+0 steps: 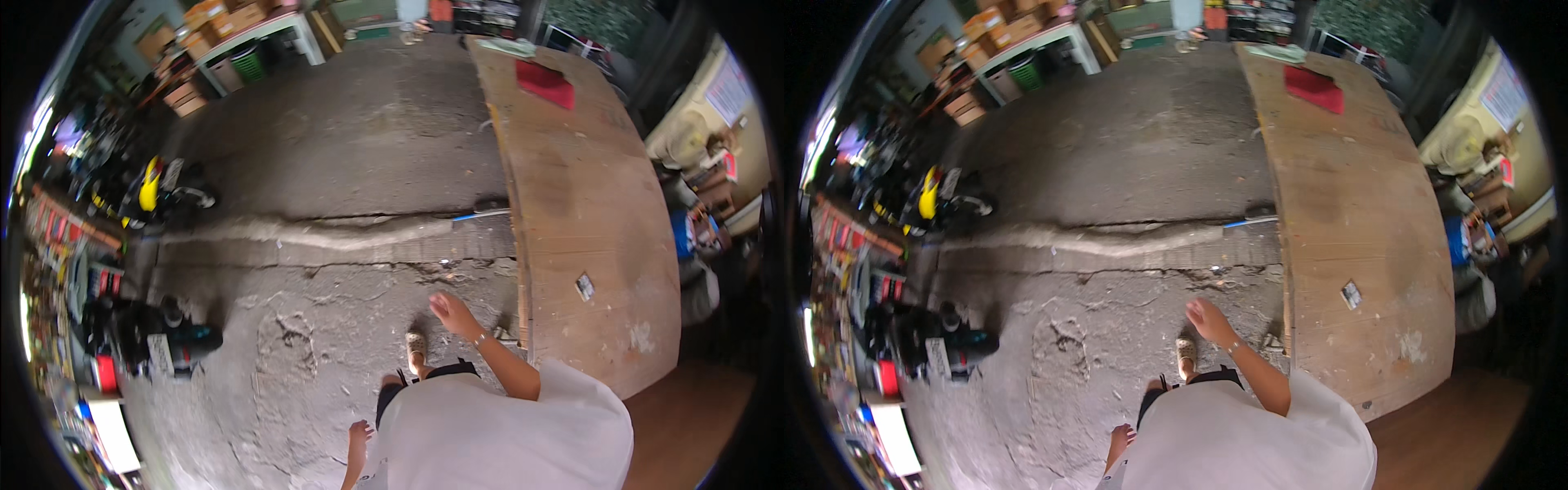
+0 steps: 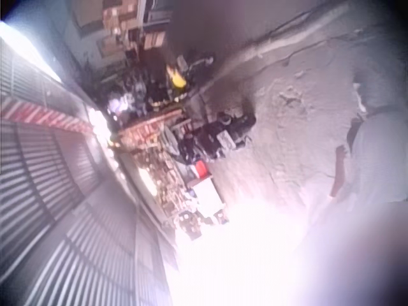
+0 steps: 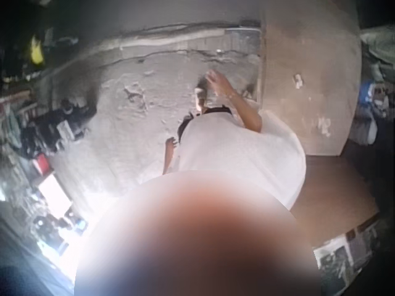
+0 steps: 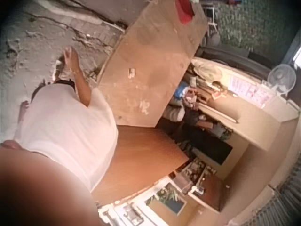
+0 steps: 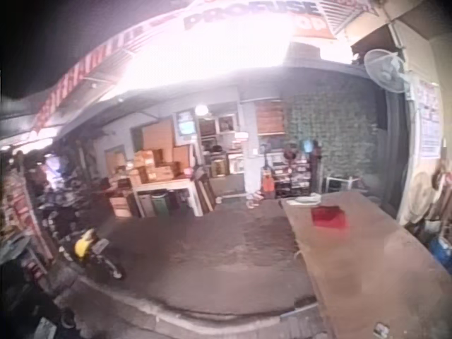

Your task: The person folds a light green cloth and a red cloth on a wooden table, then walks to a small shop area to pick up a plastic bag. The person places the folded red cloth into the plastic bag and ties it shut.

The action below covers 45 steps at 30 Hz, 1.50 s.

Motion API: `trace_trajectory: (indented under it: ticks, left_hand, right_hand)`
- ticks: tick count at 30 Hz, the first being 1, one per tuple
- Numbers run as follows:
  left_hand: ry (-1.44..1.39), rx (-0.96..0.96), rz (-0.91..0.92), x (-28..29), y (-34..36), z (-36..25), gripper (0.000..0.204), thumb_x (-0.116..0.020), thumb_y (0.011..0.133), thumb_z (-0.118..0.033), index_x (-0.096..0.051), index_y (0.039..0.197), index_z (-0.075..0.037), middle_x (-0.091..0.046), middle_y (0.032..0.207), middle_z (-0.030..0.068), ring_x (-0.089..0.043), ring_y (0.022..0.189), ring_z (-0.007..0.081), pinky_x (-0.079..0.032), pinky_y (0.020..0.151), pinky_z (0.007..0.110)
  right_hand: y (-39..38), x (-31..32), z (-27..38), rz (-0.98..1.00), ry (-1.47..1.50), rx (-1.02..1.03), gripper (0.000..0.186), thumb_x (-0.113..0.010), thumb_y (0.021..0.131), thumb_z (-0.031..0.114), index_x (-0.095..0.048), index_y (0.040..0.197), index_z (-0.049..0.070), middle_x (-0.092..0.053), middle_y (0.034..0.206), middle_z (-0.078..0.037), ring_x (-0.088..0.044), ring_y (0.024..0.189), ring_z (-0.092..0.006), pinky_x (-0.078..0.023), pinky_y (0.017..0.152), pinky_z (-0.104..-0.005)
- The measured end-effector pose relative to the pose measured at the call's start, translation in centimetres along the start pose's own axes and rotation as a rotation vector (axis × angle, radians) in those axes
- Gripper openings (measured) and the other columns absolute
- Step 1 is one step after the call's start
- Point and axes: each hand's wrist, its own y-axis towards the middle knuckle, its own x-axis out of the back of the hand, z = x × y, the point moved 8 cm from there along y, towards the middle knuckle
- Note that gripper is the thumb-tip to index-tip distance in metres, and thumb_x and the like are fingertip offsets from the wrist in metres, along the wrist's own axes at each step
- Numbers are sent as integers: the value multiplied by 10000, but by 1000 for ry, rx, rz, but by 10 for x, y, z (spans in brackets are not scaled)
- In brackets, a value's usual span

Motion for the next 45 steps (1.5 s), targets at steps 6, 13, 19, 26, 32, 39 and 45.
trace_trajectory:
  ticks: [6,13,19,26,32,39,45]
  left_hand:
    - [982,-584,139,-16,83,-169,175,-580,929,-261,-575,1024,-115,-650,918,71,-688,809,256,-524,605,425]
    - [683,-505,382,-61,206,-372,188,-627,880,-289,-577,958,-126,-632,866,62,-656,742,245,-497,565,422]
    - [726,82,265,-104,330,-602,277,-624,914,-395,-613,979,-126,-645,792,68,-630,648,224,-473,518,428]
    - [467,-532,186,-318,392,-1044,280,-640,931,-259,-573,1096,-43,-624,899,50,-608,738,128,-468,536,240]
    - [665,-903,464,-548,346,-1218,308,-600,969,-266,-592,1151,-18,-666,967,76,-635,863,172,-512,795,317]
    - [780,-579,555,-599,352,-1178,332,-542,1007,-342,-611,1152,-51,-683,955,48,-635,830,142,-498,734,300]
    - [743,-466,605,-688,299,-1226,333,-612,979,-321,-619,1155,-38,-686,974,55,-641,853,137,-511,761,299]
  right_hand:
    - [161,69,65,-138,345,-185,221,-562,987,141,-581,1175,26,-631,948,-54,-631,842,-127,-548,762,-286]
    - [319,144,42,-334,384,-205,208,-566,978,143,-597,1158,42,-655,944,-51,-632,803,-121,-518,680,-257]
    - [422,221,29,-592,305,-434,239,-584,986,227,-617,1094,17,-671,935,-76,-648,871,-130,-545,689,-276]
    - [521,340,2,-923,-136,-315,172,-617,941,148,-623,1056,20,-686,874,-106,-660,776,-199,-524,678,-317]
    - [637,490,-44,-1231,12,-267,228,-616,960,218,-592,979,-8,-671,819,-94,-647,689,-151,-522,612,-291]
    - [867,678,-201,-1240,529,-414,381,-627,963,318,-572,1168,1,-679,926,-83,-653,746,-122,-521,576,-262]
    - [942,809,-311,-1451,-304,-900,610,-782,779,406,-591,1159,-31,-668,1109,-184,-676,973,-296,-542,817,-390]
